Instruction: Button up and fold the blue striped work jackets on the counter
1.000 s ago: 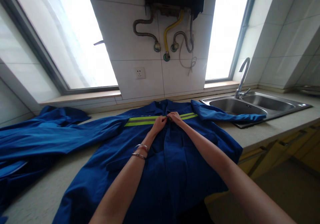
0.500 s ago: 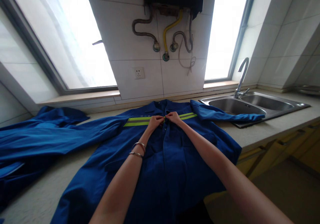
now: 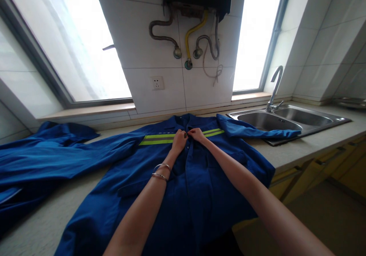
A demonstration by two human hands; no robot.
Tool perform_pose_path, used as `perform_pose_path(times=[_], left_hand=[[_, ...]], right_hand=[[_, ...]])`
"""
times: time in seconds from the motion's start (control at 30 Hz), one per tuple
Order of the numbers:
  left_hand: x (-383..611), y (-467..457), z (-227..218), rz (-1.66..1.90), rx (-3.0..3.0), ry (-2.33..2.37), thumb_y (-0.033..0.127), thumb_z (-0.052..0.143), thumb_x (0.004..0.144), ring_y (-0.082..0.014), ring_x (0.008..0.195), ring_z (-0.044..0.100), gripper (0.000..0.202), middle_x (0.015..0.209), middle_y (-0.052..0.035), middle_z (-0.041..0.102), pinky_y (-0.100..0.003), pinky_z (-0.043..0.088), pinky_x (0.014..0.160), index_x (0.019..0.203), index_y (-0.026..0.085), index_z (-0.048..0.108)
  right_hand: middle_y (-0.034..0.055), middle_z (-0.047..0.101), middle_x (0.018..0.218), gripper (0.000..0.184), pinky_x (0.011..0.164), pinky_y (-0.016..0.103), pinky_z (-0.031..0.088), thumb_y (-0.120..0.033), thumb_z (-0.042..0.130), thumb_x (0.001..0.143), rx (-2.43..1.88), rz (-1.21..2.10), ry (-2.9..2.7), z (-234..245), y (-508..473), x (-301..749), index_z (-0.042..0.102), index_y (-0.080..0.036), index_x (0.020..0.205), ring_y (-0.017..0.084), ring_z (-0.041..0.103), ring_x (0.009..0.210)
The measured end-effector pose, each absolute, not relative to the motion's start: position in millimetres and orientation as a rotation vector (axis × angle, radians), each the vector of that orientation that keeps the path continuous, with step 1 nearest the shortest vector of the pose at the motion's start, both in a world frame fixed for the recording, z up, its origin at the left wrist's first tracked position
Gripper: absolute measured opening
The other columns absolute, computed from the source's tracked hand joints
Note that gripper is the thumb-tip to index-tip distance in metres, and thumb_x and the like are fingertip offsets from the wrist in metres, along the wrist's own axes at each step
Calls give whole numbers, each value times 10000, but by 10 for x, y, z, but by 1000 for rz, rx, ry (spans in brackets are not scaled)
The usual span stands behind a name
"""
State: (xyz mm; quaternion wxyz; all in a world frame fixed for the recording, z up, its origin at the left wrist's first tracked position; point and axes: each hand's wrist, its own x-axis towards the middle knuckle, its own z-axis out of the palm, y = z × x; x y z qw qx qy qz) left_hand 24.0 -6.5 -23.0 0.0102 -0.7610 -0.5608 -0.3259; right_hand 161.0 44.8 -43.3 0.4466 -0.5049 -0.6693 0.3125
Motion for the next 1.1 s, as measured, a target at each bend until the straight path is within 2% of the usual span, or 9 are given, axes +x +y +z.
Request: perform_pose_path(times=[0.1,0.27,0.37,0.47,0.53,0.6,0.83,0.97,1.1], left_hand=[[208,-37,-239,-1050,-2384,-1781,187,556,820,-183,805,598,199,881,-119,648,-268,438,789,866,102,731],[177,-28,-240,-1077,-2367,-1809,201,565,794,-196,797,624,216,857,-124,689,-262,430,759,838,117,759],[189,-52,-215,-1164,-2377,-1858,204,574,780,-193,786,637,213,836,-110,710,-250,425,730,835,117,760],[215,-67,-189,-1284,-2321,-2044,334,565,815,-199,764,646,295,786,-96,717,-242,416,657,839,109,755],[223,-55,-186,-1288,-2307,-2118,442,588,797,-208,742,645,386,743,-98,710,-242,405,618,811,92,748],[209,-22,-200,-1244,-2355,-2095,472,621,765,-208,722,643,406,712,-95,703,-243,402,611,767,84,739],[89,69,-256,-1259,-2512,-2023,206,624,730,-196,817,662,208,839,-85,731,-233,442,693,869,102,739],[116,20,-227,-1133,-2536,-2006,248,607,733,-213,814,660,229,817,-94,720,-247,441,683,857,98,728],[156,3,-237,-949,-2501,-1940,262,667,679,-243,821,648,312,849,-126,702,-272,444,697,927,76,695]], right_hand=[[6,700,711,183,607,183,441,-153,588,742,-1223,796,-1684,-397,402,1641,760,-139,804,129,607,657],[2,683,644,373,540,181,423,-59,469,728,-1184,925,-1786,-314,300,1704,760,-128,950,110,561,533],[10,717,748,336,614,193,450,-77,507,733,-1123,778,-1890,-292,253,1717,768,-150,932,136,612,637],[30,732,847,292,723,216,462,-80,545,735,-1103,555,-1994,-303,234,1699,774,-159,898,177,646,779],[50,734,895,307,776,227,459,-55,544,725,-1126,447,-2020,-320,236,1678,773,-159,902,197,651,848],[64,730,944,337,801,231,457,-35,540,714,-1149,389,-2011,-337,244,1660,770,-164,924,207,650,896],[49,733,826,203,737,221,453,-108,602,739,-1178,405,-1984,-350,285,1657,771,-168,835,191,660,811],[39,716,814,191,733,211,430,-103,588,766,-1149,353,-2055,-355,311,1665,751,-163,846,167,640,793],[45,684,839,153,753,216,410,-108,578,794,-1106,298,-2113,-368,309,1658,713,-154,850,157,603,812]])
